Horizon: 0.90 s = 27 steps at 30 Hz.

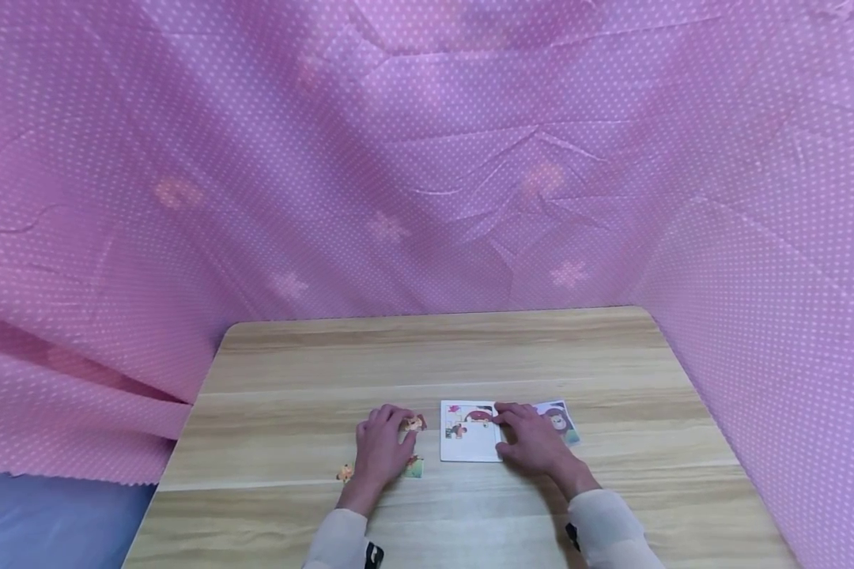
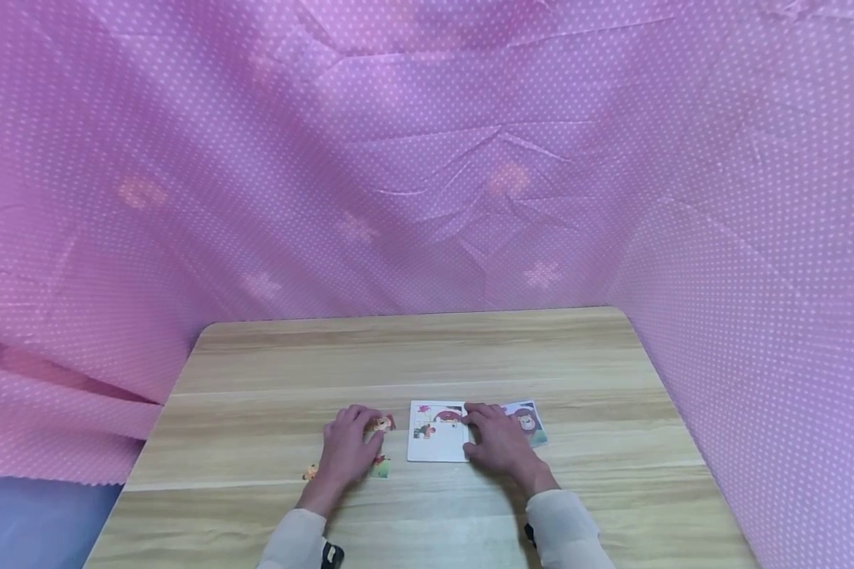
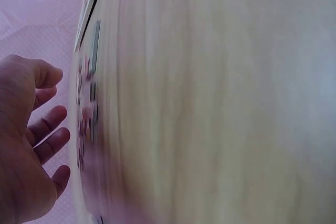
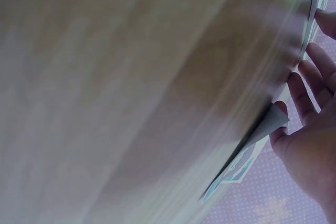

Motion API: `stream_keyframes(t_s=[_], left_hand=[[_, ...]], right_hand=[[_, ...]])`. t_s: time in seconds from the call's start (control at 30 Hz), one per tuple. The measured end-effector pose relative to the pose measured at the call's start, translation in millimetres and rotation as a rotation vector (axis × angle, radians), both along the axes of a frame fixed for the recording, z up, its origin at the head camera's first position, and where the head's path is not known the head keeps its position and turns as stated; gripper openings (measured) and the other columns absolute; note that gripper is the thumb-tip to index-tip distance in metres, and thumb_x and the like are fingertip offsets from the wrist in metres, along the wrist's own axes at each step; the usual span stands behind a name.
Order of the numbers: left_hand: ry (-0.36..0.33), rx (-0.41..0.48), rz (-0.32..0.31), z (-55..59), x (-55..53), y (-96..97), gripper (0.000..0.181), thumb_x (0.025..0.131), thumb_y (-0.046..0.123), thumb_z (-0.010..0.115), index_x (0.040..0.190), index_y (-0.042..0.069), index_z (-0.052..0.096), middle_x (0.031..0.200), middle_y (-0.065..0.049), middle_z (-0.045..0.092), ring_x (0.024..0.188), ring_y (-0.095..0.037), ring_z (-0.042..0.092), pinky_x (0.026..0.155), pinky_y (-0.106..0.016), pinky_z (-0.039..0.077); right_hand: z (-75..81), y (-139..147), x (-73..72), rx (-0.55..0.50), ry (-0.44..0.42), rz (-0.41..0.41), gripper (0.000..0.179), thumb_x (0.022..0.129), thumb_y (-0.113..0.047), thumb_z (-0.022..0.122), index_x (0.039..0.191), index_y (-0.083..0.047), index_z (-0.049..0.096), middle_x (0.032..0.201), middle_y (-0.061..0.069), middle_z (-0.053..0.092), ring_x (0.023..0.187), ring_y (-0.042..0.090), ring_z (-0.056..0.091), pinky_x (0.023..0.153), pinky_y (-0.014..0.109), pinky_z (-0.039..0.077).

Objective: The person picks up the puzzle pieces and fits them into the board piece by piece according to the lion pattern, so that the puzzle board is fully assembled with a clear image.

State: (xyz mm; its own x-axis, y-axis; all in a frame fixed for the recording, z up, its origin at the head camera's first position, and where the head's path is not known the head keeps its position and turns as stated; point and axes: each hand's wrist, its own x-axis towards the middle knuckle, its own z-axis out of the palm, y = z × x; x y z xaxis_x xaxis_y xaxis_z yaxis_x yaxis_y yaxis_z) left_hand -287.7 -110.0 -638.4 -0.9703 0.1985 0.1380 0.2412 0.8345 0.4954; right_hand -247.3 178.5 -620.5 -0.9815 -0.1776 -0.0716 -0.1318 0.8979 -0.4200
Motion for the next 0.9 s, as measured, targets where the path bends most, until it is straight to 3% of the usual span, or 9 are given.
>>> stream_keyframes(t_s=[0.4, 0.77, 0.9], left_hand=[[0.009, 0.039, 0.042, -5.4, -1.9, -18.1, 0.035, 0.081, 0.030, 0.071, 0.115, 0.021, 0.066, 0.116, 0.002, 0.060, 0.112, -0.022, 0.051, 0.096, -0.051, 0.034], [0.008, 0.011, 0.073, -6.6, 2.5, -28.3, 0.034, 0.080, 0.029, 0.071, 0.113, 0.021, 0.066, 0.114, 0.003, 0.059, 0.109, -0.022, 0.051, 0.094, -0.052, 0.033], [0.009, -0.009, 0.128, -5.6, 5.3, -33.2, 0.038, 0.081, 0.035, 0.071, 0.115, 0.020, 0.066, 0.119, -0.001, 0.057, 0.112, -0.025, 0.049, 0.093, -0.053, 0.031]], right_hand=[[-5.5, 4.9, -9.4, 0.003, 0.011, 0.016, 0.047, 0.080, -0.034, 0.074, 0.124, -0.021, 0.063, 0.147, -0.001, 0.048, 0.135, 0.028, 0.042, 0.104, 0.058, 0.035], [-3.8, 3.1, -6.4, -0.006, -0.014, 0.003, 0.048, 0.081, -0.035, 0.074, 0.125, -0.023, 0.062, 0.149, -0.004, 0.046, 0.138, 0.027, 0.040, 0.107, 0.058, 0.032], [-1.9, 0.9, -1.8, -0.016, -0.008, 0.003, 0.047, 0.080, -0.034, 0.074, 0.124, -0.022, 0.063, 0.148, -0.003, 0.047, 0.136, 0.027, 0.041, 0.106, 0.058, 0.033]])
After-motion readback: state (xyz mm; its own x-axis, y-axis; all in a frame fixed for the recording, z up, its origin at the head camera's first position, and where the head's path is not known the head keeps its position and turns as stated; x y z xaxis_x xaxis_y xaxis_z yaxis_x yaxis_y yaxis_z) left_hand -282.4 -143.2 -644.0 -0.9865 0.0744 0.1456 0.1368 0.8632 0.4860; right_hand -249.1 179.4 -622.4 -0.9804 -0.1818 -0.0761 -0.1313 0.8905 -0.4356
